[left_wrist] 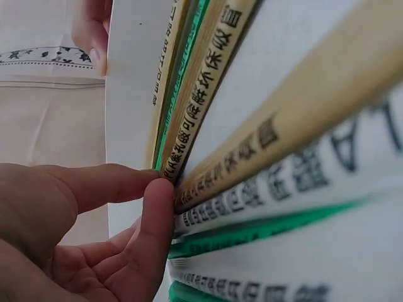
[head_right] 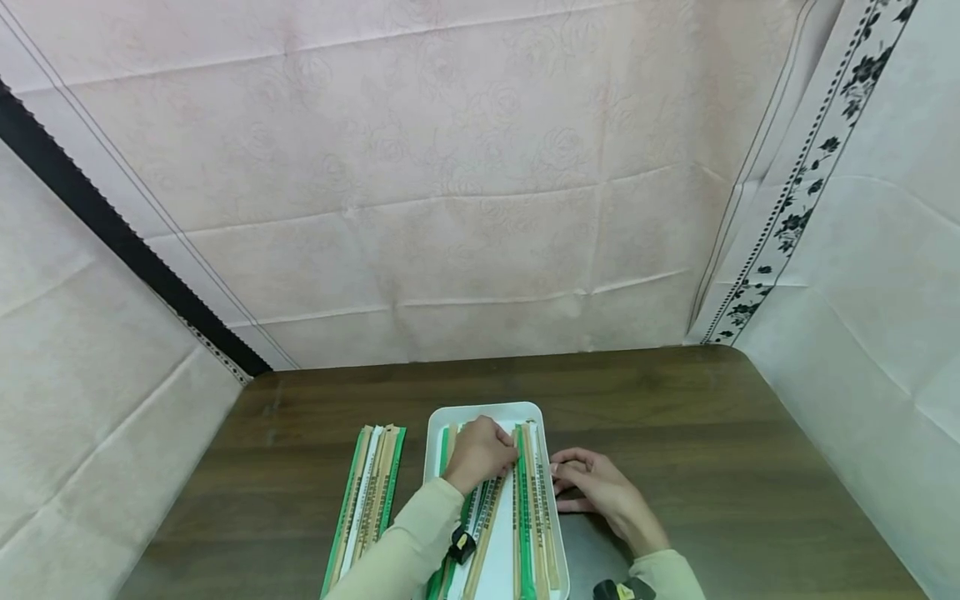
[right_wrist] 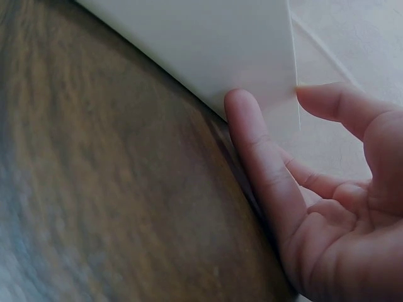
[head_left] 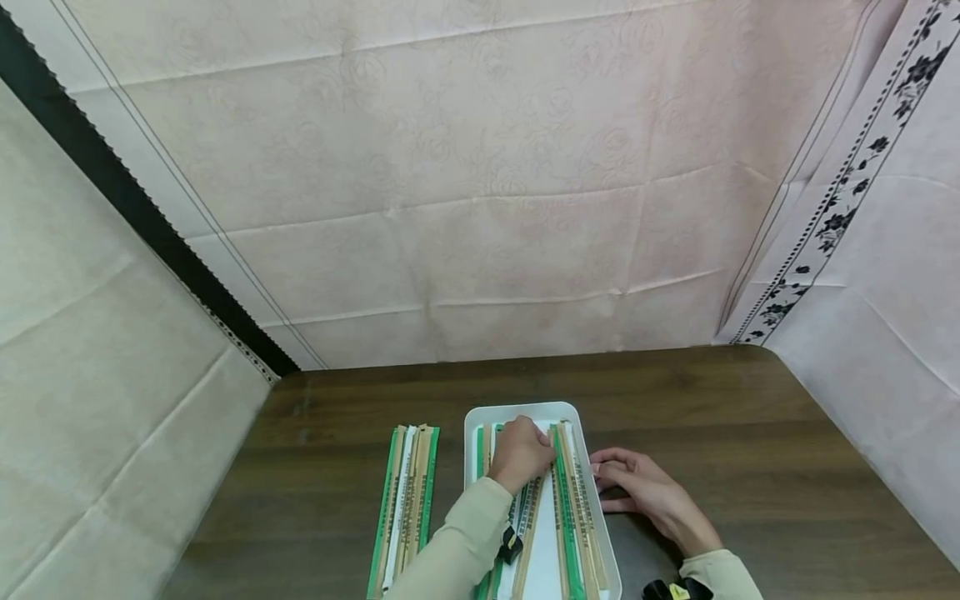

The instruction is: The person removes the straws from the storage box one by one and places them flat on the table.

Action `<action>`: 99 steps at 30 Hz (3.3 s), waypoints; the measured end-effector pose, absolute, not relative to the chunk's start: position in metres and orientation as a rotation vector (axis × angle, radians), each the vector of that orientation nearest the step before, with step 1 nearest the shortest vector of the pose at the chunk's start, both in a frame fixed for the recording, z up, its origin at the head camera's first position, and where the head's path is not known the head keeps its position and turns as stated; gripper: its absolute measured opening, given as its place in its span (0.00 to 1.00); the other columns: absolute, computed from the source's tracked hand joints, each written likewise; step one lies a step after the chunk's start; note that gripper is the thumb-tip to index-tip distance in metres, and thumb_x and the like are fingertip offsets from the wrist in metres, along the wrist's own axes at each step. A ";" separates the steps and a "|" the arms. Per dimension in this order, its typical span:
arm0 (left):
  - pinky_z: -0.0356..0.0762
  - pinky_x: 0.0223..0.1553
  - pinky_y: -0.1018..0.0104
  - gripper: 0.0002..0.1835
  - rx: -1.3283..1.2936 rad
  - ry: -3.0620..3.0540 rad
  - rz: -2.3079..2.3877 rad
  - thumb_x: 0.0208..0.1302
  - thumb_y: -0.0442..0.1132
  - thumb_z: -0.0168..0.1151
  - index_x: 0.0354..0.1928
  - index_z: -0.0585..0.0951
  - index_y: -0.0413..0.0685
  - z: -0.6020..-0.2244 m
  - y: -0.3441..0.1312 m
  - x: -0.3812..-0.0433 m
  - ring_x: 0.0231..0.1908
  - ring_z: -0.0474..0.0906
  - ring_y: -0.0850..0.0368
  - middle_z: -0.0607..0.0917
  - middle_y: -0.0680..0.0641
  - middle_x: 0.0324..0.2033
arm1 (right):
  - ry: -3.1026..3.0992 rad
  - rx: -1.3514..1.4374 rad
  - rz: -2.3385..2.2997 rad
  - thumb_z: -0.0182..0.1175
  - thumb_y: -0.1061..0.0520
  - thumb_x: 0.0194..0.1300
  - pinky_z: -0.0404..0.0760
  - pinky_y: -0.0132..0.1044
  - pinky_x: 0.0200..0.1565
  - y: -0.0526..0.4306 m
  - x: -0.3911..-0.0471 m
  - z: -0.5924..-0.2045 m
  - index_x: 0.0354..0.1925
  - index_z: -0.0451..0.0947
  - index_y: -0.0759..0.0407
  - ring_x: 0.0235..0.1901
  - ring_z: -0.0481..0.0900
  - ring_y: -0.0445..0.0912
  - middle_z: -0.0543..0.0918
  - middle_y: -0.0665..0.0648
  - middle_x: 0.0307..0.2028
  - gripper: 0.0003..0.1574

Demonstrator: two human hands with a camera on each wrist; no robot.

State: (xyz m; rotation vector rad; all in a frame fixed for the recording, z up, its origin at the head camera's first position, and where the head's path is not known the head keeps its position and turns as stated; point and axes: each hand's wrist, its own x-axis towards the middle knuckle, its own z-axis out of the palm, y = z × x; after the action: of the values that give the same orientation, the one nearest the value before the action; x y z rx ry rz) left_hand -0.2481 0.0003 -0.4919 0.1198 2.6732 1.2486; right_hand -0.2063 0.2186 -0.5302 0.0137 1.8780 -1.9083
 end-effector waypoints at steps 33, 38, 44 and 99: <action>0.63 0.11 0.71 0.25 0.060 2.731 1.261 0.73 0.45 0.67 0.15 0.77 0.48 -0.496 -0.021 -0.249 0.11 0.74 0.60 0.77 0.51 0.10 | 1.918 0.039 -1.896 0.60 0.52 0.79 0.89 0.45 0.48 0.218 -0.206 -0.527 0.67 0.68 0.73 0.48 0.83 0.48 0.85 0.60 0.50 0.31; 0.56 0.09 0.72 0.29 0.102 2.778 1.181 0.69 0.42 0.71 0.10 0.70 0.50 -0.499 -0.018 -0.250 0.07 0.67 0.62 0.71 0.54 0.06 | 1.901 0.031 -1.901 0.59 0.52 0.80 0.89 0.46 0.48 0.216 -0.205 -0.528 0.67 0.68 0.73 0.48 0.83 0.49 0.85 0.60 0.50 0.31; 0.58 0.11 0.72 0.26 0.086 2.738 1.228 0.68 0.37 0.68 0.11 0.70 0.51 -0.496 -0.027 -0.252 0.10 0.65 0.62 0.69 0.54 0.08 | 1.922 0.044 -1.885 0.59 0.52 0.80 0.89 0.46 0.48 0.214 -0.205 -0.527 0.67 0.69 0.73 0.48 0.82 0.49 0.85 0.59 0.50 0.30; 0.75 0.21 0.63 0.11 0.029 2.951 1.274 0.76 0.43 0.66 0.47 0.90 0.44 -0.463 -0.169 -0.252 0.22 0.79 0.58 0.90 0.46 0.33 | 1.926 0.039 -1.878 0.59 0.51 0.80 0.89 0.44 0.47 0.218 -0.205 -0.526 0.68 0.67 0.72 0.47 0.82 0.48 0.85 0.59 0.50 0.32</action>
State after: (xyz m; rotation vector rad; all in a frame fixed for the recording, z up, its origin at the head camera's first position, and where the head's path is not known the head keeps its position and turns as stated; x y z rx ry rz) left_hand -0.2516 -0.1694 -0.4628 0.0294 2.9508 1.2743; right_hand -0.2053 0.2177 -0.5256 0.0385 1.9258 -1.8783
